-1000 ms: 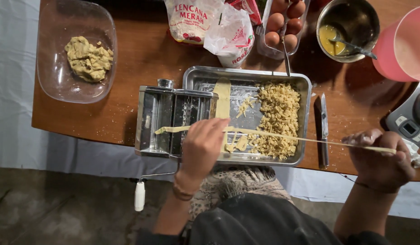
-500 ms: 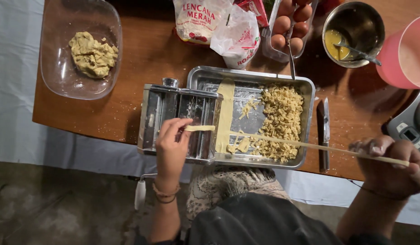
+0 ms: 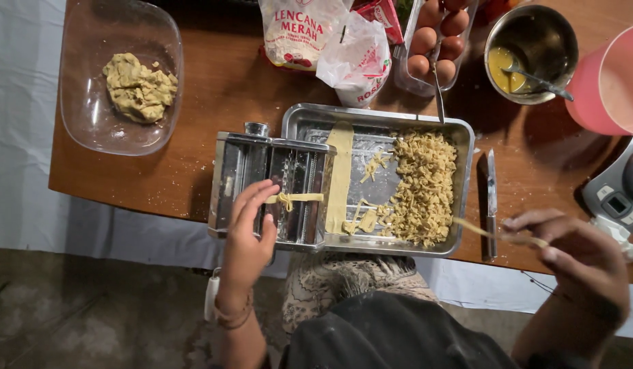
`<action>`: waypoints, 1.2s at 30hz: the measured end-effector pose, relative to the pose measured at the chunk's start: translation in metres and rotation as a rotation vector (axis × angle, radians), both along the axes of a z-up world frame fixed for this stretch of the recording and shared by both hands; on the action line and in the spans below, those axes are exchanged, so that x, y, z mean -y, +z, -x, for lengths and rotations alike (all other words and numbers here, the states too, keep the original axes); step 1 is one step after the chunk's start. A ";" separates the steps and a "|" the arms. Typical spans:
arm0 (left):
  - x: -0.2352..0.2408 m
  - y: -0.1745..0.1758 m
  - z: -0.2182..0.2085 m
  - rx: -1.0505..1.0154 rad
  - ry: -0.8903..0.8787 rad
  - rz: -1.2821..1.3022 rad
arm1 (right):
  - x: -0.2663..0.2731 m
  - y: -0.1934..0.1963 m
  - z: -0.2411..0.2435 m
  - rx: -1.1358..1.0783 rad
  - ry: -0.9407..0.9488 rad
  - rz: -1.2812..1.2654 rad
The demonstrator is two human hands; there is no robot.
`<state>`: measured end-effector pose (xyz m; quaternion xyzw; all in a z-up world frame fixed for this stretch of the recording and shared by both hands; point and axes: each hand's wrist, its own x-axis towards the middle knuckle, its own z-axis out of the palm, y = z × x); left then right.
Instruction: Using a knife to cut long, thin strands of dough into shorter pieces within a metal tray.
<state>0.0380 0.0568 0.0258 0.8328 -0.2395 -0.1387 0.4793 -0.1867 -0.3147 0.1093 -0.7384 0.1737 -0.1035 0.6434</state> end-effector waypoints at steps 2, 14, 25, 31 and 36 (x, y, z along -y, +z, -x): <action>0.008 0.002 0.009 0.054 -0.043 0.128 | -0.011 0.008 -0.019 -0.028 -0.004 -0.013; 0.127 -0.019 0.067 -0.992 -0.037 0.702 | -0.063 -0.012 -0.077 -0.037 0.109 0.127; 0.175 -0.090 0.068 -1.471 0.144 0.787 | -0.108 -0.035 -0.077 -0.025 0.533 0.473; 0.167 -0.091 0.081 -1.405 0.154 0.794 | -0.093 -0.031 -0.077 -0.060 0.498 0.473; 0.155 -0.086 0.087 -1.136 0.372 0.701 | -0.076 -0.018 -0.077 -0.082 0.292 0.516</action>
